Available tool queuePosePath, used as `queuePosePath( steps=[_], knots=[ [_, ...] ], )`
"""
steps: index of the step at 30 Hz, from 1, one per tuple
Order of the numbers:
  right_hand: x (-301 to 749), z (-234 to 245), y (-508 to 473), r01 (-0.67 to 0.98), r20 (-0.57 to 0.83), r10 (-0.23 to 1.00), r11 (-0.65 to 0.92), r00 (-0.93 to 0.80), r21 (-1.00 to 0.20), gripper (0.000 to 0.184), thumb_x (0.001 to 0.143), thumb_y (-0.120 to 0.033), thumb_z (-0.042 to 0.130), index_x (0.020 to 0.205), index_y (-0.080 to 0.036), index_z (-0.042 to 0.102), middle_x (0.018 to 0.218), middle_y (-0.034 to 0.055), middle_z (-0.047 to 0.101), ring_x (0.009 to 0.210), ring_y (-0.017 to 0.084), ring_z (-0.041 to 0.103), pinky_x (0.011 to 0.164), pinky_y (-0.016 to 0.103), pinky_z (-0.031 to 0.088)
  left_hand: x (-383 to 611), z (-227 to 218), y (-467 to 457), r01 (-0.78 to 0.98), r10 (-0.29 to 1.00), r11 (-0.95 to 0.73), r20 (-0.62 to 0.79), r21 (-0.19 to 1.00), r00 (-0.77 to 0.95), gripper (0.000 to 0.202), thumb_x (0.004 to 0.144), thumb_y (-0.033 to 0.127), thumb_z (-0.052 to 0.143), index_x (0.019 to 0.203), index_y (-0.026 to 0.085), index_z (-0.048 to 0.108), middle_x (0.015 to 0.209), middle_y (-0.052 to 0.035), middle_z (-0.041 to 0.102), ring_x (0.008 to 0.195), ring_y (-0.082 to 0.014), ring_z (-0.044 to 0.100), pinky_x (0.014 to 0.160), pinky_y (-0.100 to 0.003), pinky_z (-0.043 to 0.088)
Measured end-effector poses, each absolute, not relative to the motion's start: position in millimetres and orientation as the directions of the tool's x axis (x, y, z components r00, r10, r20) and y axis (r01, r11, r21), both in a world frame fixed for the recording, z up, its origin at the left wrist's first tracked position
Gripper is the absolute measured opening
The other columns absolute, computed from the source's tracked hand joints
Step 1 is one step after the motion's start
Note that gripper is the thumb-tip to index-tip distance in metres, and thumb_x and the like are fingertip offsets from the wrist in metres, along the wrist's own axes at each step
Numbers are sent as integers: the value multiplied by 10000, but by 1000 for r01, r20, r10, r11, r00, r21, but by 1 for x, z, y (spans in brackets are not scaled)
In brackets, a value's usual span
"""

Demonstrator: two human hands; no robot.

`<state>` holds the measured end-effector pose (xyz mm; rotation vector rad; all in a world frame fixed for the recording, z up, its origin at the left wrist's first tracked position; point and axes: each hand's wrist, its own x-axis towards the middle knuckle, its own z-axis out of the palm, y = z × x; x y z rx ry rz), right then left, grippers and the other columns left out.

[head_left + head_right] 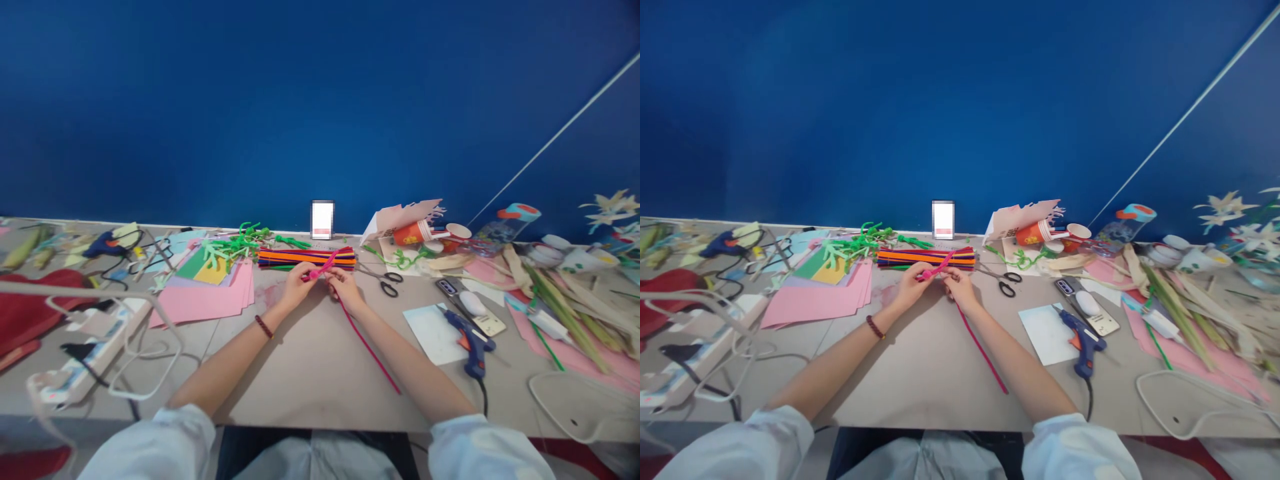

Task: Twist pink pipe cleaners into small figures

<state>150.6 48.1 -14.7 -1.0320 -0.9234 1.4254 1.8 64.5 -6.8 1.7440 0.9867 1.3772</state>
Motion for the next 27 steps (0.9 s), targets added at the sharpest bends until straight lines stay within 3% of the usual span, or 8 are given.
queuePosePath(
  steps=[15, 21, 27],
  knots=[
    [150, -13, 47, -330, -94, 995, -94, -18, -939, 305, 582, -400, 724, 744, -202, 557, 400, -97, 436, 322, 48, 301, 337, 190, 178, 2, 0, 55, 188, 861, -503, 468, 844, 201, 120, 724, 235, 657, 838, 245, 693, 926, -71, 631, 926, -212, 564, 866, -323, 439],
    [151, -18, 49, -366, -69, 997, -77, -35, -928, 323, 591, -382, 723, 821, -207, 580, 436, -94, 456, 345, 54, 319, 360, 192, 208, 4, 2, 52, 194, 857, -508, 470, 839, 211, 173, 733, 215, 636, 891, 252, 697, 965, -72, 643, 965, -208, 566, 895, -324, 434],
    [156, -19, 50, -398, -60, 998, -69, -37, -915, 257, 628, -356, 707, 783, -203, 572, 431, -86, 470, 358, 61, 363, 367, 180, 238, 3, 6, 52, 57, 863, -441, 405, 896, 301, 249, 709, 302, 677, 944, 219, 681, 1011, -90, 648, 987, -223, 576, 919, -342, 426]
  ],
)
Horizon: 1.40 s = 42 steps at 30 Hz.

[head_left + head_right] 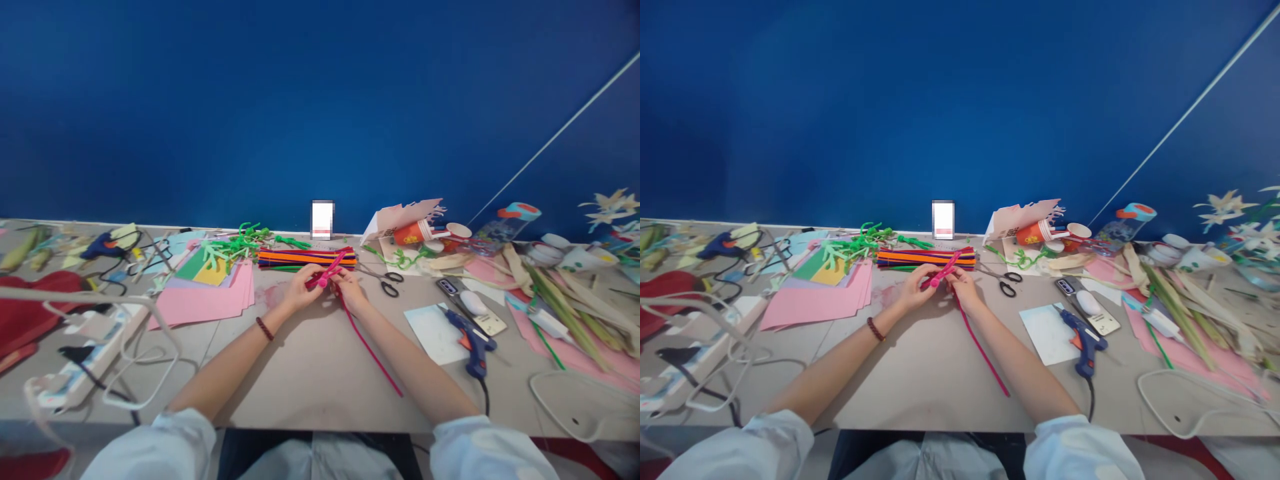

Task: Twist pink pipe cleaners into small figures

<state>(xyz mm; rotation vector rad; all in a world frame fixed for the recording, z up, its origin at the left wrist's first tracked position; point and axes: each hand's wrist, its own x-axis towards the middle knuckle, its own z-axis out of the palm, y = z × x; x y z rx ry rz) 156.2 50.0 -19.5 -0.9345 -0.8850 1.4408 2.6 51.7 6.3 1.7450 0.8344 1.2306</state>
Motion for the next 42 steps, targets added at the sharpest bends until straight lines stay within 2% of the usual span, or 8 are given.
queuePosePath(
  steps=[3, 5, 11, 18, 24, 27, 35, 42],
  knots=[
    [156, -18, 50, -443, -99, 995, -98, -23, -891, 292, 592, -350, 737, 778, -205, 565, 466, -76, 516, 364, 63, 403, 376, 179, 274, 1, 5, 57, -150, 903, -262, 297, 953, 310, 360, 733, 408, 642, 1031, 207, 648, 1055, -100, 648, 940, -225, 606, 836, -336, 466],
    [155, -17, 50, -480, -121, 992, -114, -15, -870, 339, 551, -356, 766, 782, -204, 569, 538, -52, 579, 405, 79, 471, 407, 195, 340, 0, 5, 61, -233, 940, -105, 172, 967, 294, 394, 746, 476, 604, 1005, 183, 650, 949, -101, 669, 818, -209, 626, 722, -311, 488],
    [153, -15, 47, -419, -129, 991, -126, -20, -899, 354, 533, -367, 783, 790, -188, 618, 583, -32, 613, 459, 88, 512, 450, 207, 392, -6, 8, 69, -101, 862, 188, -114, 977, 494, 298, 625, 392, 757, 754, 142, 657, 590, -14, 594, 499, -102, 513, 501, -223, 417],
    [154, -14, 48, -369, -111, 994, -101, 6, -924, 338, 574, -393, 755, 810, -205, 604, 530, -55, 566, 390, 62, 445, 373, 183, 295, -9, 9, 75, -153, 949, 73, -21, 986, 315, 278, 624, 389, 751, 747, 151, 678, 456, 56, 466, 416, -53, 381, 428, -190, 303],
    [155, -13, 49, -413, -94, 991, -44, 99, -910, 325, 602, -404, 712, 813, -205, 566, 569, -62, 548, 363, 42, 400, 323, 169, 234, -14, 14, 86, -343, 997, -71, 77, 937, 4, 274, 628, 346, 745, 795, 165, 624, 601, 19, 609, 516, -87, 537, 526, -214, 428],
    [152, -11, 45, -343, -75, 993, -40, 91, -939, 305, 628, -418, 696, 792, -206, 548, 568, -61, 543, 356, 41, 390, 305, 163, 219, -14, 17, 84, -305, 989, -149, 138, 940, -59, 310, 650, 338, 732, 866, 172, 585, 701, -15, 672, 601, -123, 619, 566, -230, 464],
    [144, 0, 30, -270, -13, 1000, -5, 27, -963, 285, 656, -404, 694, 781, -188, 558, 556, -68, 541, 346, 22, 357, 310, 159, 191, 4, 6, 62, 10, 933, -346, 343, 938, 113, 236, 804, 302, 584, 996, 166, 566, 916, -70, 697, 857, -178, 669, 741, -277, 509],
    [146, -2, 33, -396, -25, 997, 6, 74, -918, 313, 636, -392, 709, 806, -195, 535, 522, -79, 548, 324, 30, 370, 311, 153, 210, 13, -6, 51, 260, 914, -390, 337, 884, 227, 294, 831, 249, 535, 1107, 165, 590, 761, -26, 683, 642, -130, 627, 626, -234, 496]
  ],
)
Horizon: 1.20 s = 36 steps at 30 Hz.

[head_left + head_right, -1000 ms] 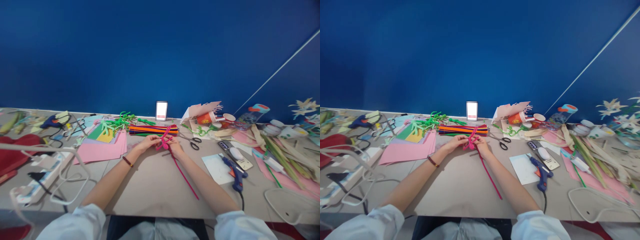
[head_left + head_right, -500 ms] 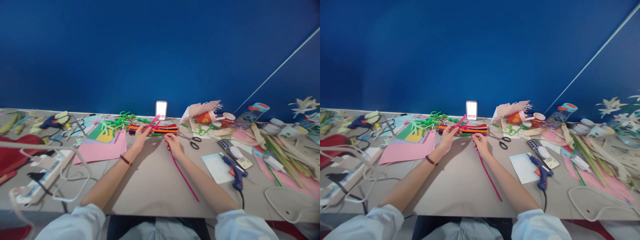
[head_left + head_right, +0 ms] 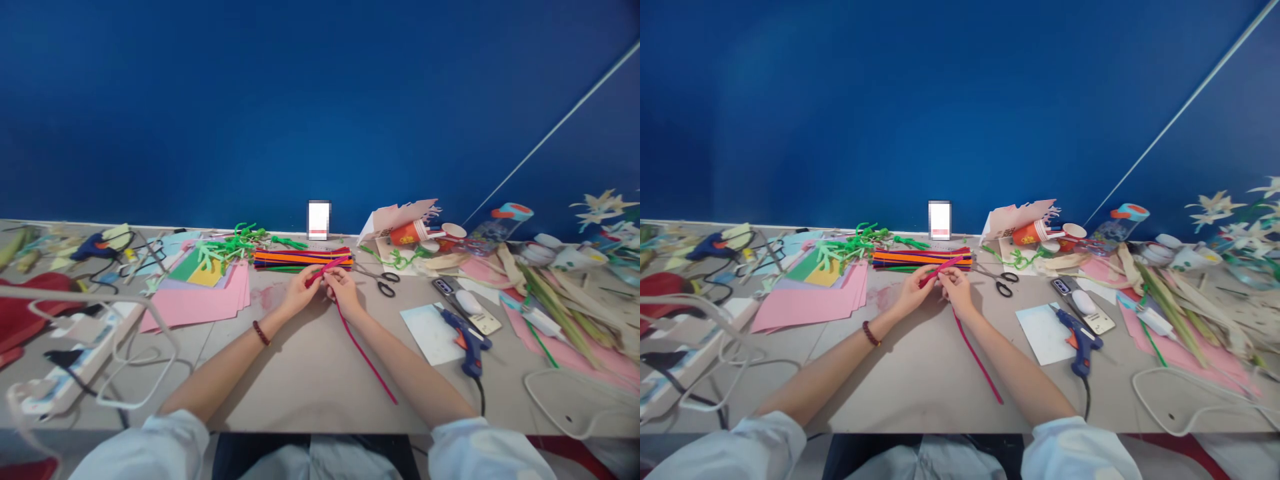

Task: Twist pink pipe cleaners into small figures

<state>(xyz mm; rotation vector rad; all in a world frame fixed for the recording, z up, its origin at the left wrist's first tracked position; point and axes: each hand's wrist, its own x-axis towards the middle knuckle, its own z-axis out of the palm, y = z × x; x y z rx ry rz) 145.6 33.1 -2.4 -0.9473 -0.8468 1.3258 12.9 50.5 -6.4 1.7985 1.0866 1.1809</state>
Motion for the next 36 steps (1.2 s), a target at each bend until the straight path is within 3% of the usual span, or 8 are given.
queuePosePath(
  steps=[5, 10, 22, 36],
  knots=[
    [146, -7, 36, -414, -28, 994, 18, 104, -910, 355, 636, -386, 710, 837, -211, 475, 491, -92, 552, 298, 39, 359, 297, 147, 197, 16, -5, 47, 173, 901, -395, 344, 902, 263, 270, 840, 250, 529, 1090, 167, 590, 956, -71, 697, 825, -159, 666, 761, -263, 518],
    [147, -8, 37, -392, -51, 995, -14, 84, -920, 349, 631, -382, 707, 830, -204, 482, 499, -88, 554, 297, 31, 348, 299, 144, 200, 17, -5, 50, 122, 906, -388, 354, 914, 232, 218, 824, 259, 551, 1009, 157, 605, 1006, -87, 685, 891, -174, 668, 830, -298, 519],
    [145, -10, 38, -398, -76, 994, -39, 78, -917, 322, 594, -384, 728, 766, -176, 552, 502, -65, 552, 309, 21, 334, 308, 158, 185, 15, -9, 53, 9, 930, -321, 314, 947, 192, 209, 798, 298, 600, 963, 169, 591, 958, -66, 680, 887, -175, 666, 820, -293, 512],
    [142, -10, 35, -313, -19, 998, -1, 54, -950, 281, 632, -400, 693, 764, -172, 596, 538, -39, 551, 351, 33, 321, 321, 185, 186, 15, -7, 58, -132, 965, -222, 237, 966, 110, 201, 667, 298, 715, 787, 167, 622, 781, -20, 670, 704, -134, 635, 690, -262, 517]
  ],
)
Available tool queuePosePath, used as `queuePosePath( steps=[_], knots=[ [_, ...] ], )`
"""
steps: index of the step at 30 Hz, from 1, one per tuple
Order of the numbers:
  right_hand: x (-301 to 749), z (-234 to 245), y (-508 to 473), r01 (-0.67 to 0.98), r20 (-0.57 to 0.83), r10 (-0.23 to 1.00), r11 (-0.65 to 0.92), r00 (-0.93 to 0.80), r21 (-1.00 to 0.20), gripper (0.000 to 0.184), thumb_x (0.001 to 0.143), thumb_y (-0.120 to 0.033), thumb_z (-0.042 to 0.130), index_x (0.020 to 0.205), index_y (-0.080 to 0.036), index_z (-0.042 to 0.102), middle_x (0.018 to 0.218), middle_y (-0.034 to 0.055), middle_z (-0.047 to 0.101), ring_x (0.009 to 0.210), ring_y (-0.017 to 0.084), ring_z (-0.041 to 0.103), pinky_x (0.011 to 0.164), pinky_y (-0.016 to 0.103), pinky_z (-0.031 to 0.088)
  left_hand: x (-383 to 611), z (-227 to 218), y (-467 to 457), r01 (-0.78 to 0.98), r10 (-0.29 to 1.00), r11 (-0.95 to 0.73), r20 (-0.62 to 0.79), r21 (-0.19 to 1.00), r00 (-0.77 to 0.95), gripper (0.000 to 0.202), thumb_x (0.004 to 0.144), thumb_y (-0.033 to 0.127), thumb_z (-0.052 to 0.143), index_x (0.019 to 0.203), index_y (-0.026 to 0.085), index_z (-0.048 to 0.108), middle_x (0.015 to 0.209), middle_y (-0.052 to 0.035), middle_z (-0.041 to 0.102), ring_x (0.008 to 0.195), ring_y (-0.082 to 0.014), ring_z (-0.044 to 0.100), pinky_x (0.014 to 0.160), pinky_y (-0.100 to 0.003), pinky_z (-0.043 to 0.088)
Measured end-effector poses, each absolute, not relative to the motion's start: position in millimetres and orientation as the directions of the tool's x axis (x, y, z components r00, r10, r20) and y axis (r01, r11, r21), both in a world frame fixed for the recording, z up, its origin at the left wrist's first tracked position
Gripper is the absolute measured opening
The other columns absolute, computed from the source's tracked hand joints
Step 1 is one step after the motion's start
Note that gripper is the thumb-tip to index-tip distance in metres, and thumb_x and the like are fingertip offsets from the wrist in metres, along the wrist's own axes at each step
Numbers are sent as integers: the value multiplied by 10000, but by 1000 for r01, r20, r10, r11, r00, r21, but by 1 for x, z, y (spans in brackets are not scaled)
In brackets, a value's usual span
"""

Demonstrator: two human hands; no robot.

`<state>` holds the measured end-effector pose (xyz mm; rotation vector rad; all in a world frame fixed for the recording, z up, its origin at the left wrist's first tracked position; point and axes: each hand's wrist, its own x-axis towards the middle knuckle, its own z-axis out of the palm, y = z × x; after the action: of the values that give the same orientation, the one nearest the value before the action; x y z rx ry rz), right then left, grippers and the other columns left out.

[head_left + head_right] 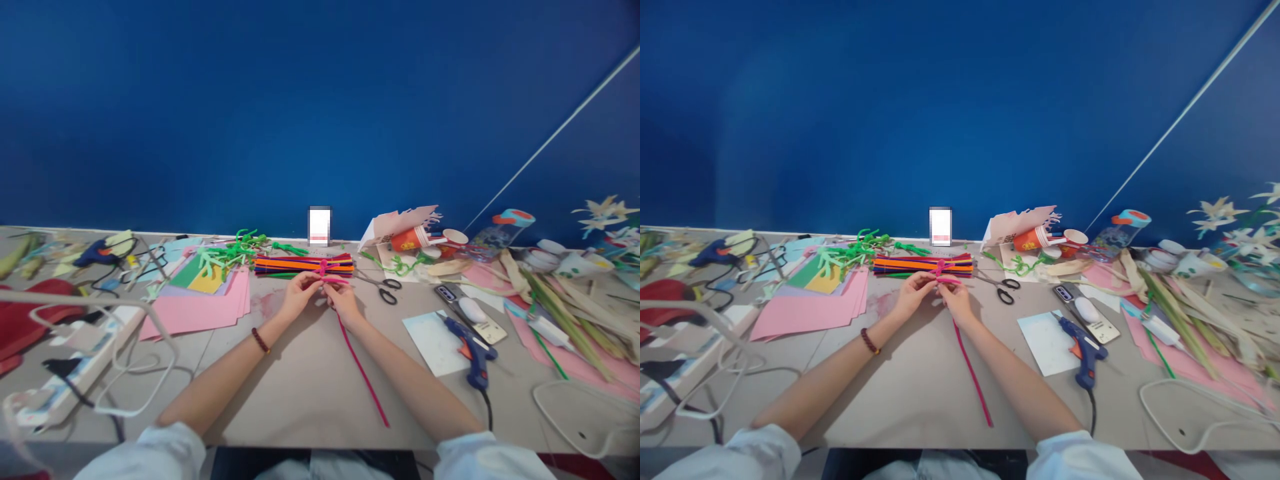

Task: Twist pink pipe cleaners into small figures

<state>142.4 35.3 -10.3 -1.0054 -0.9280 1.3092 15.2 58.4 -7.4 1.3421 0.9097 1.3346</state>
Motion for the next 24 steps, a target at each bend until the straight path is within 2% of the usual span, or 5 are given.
queuePosePath(
  steps=[6, 9, 13, 19, 24],
  knots=[
    [147, -10, 33, -201, 102, 993, 112, 62, -973, 216, 689, -315, 592, 876, -212, 563, 575, -47, 589, 420, 79, 417, 403, 194, 314, 11, -7, 65, -114, 979, -200, 204, 973, 19, 186, 687, 309, 692, 771, 174, 595, 731, -9, 645, 630, -128, 615, 598, -256, 509],
    [152, -19, 34, 22, 191, 974, 190, 121, -982, 184, 707, -236, 525, 877, -224, 595, 586, -47, 600, 506, 113, 493, 495, 220, 389, 8, -5, 63, -18, 945, -323, 322, 946, -51, 192, 727, 320, 662, 847, 180, 609, 843, -38, 664, 761, -155, 636, 715, -296, 527],
    [155, -26, 37, 221, 184, 977, 156, 111, -963, 89, 695, -220, 547, 732, -226, 628, 614, -25, 625, 526, 133, 514, 545, 255, 418, 7, 0, 55, 187, 894, -443, 449, 877, 14, 144, 792, 304, 607, 870, 185, 633, 900, -54, 666, 862, -169, 624, 815, -317, 503],
    [159, -12, 39, 22, 319, 930, 321, 183, -947, 191, 732, -232, 572, 914, -222, 629, 902, 27, 650, 818, 166, 600, 735, 285, 473, 12, 0, 53, 101, 900, -426, 409, 899, 149, 87, 786, 264, 603, 811, 181, 607, 817, -31, 654, 777, -152, 625, 752, -288, 509],
    [163, -11, 43, -148, 248, 961, 265, 123, -953, 271, 680, -265, 663, 942, -225, 604, 812, 7, 618, 657, 131, 568, 528, 220, 443, 11, -4, 58, 46, 906, -381, 363, 923, 219, 115, 765, 279, 626, 777, 170, 592, 801, -30, 644, 756, -145, 615, 743, -279, 498]
  ],
)
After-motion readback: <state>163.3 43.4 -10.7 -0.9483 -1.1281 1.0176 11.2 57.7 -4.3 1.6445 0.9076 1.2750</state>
